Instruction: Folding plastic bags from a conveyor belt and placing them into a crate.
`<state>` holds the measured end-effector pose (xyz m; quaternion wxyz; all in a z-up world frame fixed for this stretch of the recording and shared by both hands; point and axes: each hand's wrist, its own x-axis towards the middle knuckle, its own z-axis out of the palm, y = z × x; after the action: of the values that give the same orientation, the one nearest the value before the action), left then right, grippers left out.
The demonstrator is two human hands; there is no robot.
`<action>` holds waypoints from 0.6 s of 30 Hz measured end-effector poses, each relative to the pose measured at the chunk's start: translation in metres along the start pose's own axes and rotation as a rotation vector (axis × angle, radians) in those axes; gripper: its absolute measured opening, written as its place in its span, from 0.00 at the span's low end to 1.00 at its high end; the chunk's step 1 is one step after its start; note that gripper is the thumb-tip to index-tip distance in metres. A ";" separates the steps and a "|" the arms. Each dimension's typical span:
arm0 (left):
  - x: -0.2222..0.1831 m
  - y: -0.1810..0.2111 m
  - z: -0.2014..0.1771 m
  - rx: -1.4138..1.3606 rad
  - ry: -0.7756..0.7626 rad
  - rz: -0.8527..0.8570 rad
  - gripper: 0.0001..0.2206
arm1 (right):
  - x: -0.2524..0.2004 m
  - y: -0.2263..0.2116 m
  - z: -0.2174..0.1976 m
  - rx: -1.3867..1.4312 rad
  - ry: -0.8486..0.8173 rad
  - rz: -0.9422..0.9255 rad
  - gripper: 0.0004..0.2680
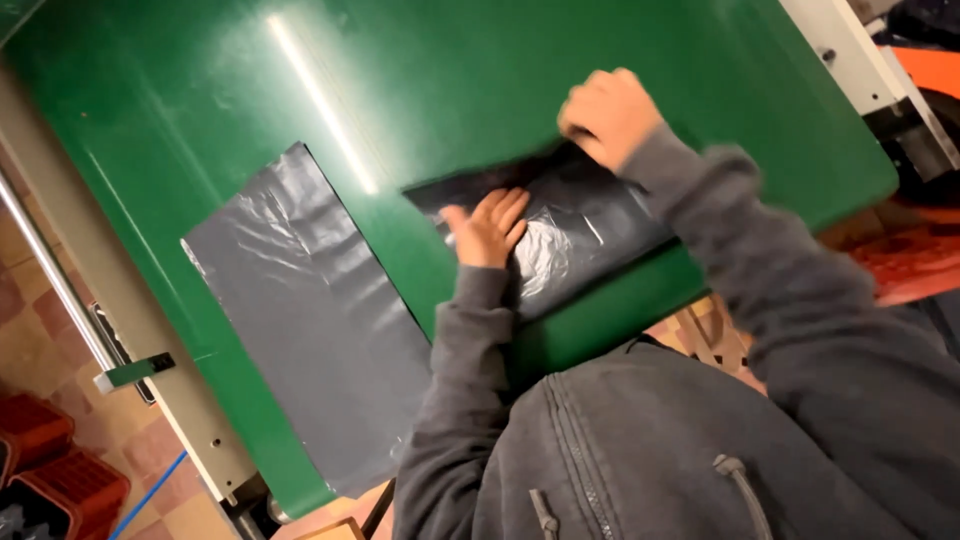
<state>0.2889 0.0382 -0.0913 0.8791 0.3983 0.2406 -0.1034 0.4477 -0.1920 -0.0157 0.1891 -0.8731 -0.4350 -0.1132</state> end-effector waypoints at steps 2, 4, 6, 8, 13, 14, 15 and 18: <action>-0.017 0.002 -0.031 -0.253 -0.069 -0.051 0.57 | -0.044 -0.019 -0.014 0.031 0.128 -0.021 0.05; -0.030 -0.010 -0.066 -0.496 -0.014 -0.115 0.47 | -0.105 -0.014 0.012 -0.029 0.166 0.022 0.09; -0.043 -0.018 -0.080 -0.416 0.083 -0.086 0.44 | -0.138 -0.027 0.018 -0.040 0.183 0.080 0.10; -0.051 -0.026 -0.089 -0.337 0.183 -0.053 0.41 | -0.159 -0.037 0.020 -0.048 0.197 0.133 0.13; -0.070 -0.061 -0.116 0.348 0.501 0.074 0.29 | -0.180 -0.043 0.020 -0.161 0.173 0.131 0.12; -0.092 -0.051 -0.093 0.348 0.496 0.075 0.29 | -0.181 -0.045 0.018 -0.165 0.175 0.132 0.12; -0.115 -0.040 -0.069 0.797 0.488 0.352 0.35 | -0.182 -0.048 0.015 -0.198 0.184 0.119 0.12; -0.157 -0.023 -0.023 1.496 0.355 0.801 0.37 | -0.185 -0.053 0.015 -0.237 0.215 0.106 0.11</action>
<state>0.1374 0.0385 -0.0399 0.3059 0.9369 0.0846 0.1465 0.2951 -0.2893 -0.0838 0.1359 -0.8938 -0.3492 -0.2465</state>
